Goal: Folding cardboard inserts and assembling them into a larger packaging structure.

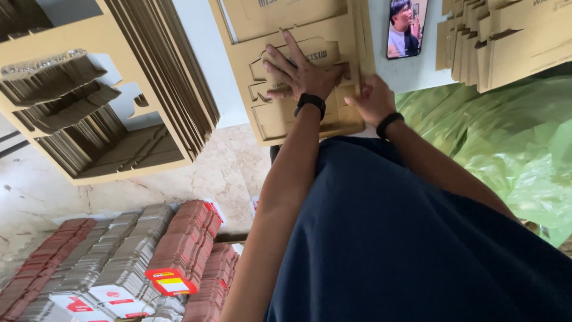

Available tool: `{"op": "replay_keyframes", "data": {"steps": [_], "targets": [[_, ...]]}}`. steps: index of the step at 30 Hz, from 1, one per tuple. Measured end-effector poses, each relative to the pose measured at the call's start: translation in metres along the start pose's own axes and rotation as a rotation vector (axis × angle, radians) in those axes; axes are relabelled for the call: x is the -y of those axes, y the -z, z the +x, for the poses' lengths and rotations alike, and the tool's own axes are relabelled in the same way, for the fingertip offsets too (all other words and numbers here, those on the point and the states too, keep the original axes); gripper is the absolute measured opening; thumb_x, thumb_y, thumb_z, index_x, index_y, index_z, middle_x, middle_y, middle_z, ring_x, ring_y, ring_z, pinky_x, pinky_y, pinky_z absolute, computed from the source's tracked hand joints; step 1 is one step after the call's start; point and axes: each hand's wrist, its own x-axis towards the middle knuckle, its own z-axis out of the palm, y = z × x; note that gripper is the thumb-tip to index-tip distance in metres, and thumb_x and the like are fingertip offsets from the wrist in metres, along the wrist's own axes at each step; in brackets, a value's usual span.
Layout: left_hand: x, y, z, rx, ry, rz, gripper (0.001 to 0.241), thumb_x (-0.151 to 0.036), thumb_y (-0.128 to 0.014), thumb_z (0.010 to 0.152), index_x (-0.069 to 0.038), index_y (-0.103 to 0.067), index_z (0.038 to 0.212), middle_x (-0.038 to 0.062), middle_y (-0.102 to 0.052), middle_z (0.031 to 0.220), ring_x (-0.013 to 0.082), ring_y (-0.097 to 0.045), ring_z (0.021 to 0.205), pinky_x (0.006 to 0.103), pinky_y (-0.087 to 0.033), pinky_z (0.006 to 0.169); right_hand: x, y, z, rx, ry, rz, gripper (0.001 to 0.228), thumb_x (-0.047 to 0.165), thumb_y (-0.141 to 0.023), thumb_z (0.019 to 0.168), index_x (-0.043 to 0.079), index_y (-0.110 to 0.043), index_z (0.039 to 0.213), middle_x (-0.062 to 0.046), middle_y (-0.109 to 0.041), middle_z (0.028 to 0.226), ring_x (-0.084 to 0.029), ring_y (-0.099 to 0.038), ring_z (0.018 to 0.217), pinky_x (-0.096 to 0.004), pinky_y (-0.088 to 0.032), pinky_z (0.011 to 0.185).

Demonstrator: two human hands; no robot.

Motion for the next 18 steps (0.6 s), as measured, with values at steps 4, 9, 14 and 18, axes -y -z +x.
{"op": "replay_keyframes", "data": {"steps": [4, 9, 14, 18], "targets": [[-0.004, 0.007, 0.003, 0.069, 0.022, 0.05, 0.155, -0.065, -0.099, 0.072, -0.037, 0.027, 0.157, 0.008, 0.039, 0.167, 0.0409, 0.03, 0.157, 0.0854, 0.009, 0.108, -0.06, -0.016, -0.006, 0.0, 0.275, -0.112, 0.042, 0.039, -0.075, 0.086, 0.01, -0.06, 0.112, -0.008, -0.075, 0.097, -0.029, -0.072, 0.089, -0.043, -0.054, 0.079], [0.017, 0.011, 0.005, 0.104, -0.124, 0.053, 0.144, -0.067, -0.09, 0.076, -0.041, 0.028, 0.155, 0.012, 0.044, 0.165, 0.0452, 0.032, 0.156, 0.0874, 0.011, 0.105, -0.07, -0.031, 0.002, -0.037, 0.394, -0.101, 0.034, 0.03, -0.066, 0.094, 0.005, -0.048, 0.109, -0.014, -0.067, 0.09, -0.041, -0.065, 0.079, -0.052, -0.049, 0.069], [0.019, 0.016, -0.005, 0.175, -0.207, 0.137, 0.158, -0.065, -0.109, 0.063, -0.051, 0.017, 0.157, 0.014, 0.048, 0.162, 0.0502, 0.032, 0.155, 0.0896, 0.003, 0.104, -0.045, -0.016, -0.015, 0.092, 0.319, -0.124, 0.028, 0.025, -0.059, 0.101, 0.004, -0.041, 0.108, -0.023, -0.058, 0.09, -0.05, -0.058, 0.077, -0.06, -0.043, 0.064], [0.02, 0.003, -0.004, 0.162, -0.255, 0.322, 0.166, -0.06, -0.113, 0.065, -0.049, 0.027, 0.153, 0.02, 0.052, 0.156, 0.0582, 0.035, 0.149, 0.0923, -0.006, 0.104, -0.028, -0.011, -0.028, 0.106, 0.216, -0.077, 0.025, 0.024, -0.057, 0.099, 0.006, -0.043, 0.11, -0.017, -0.058, 0.084, -0.045, -0.058, 0.072, -0.056, -0.043, 0.064]]}}
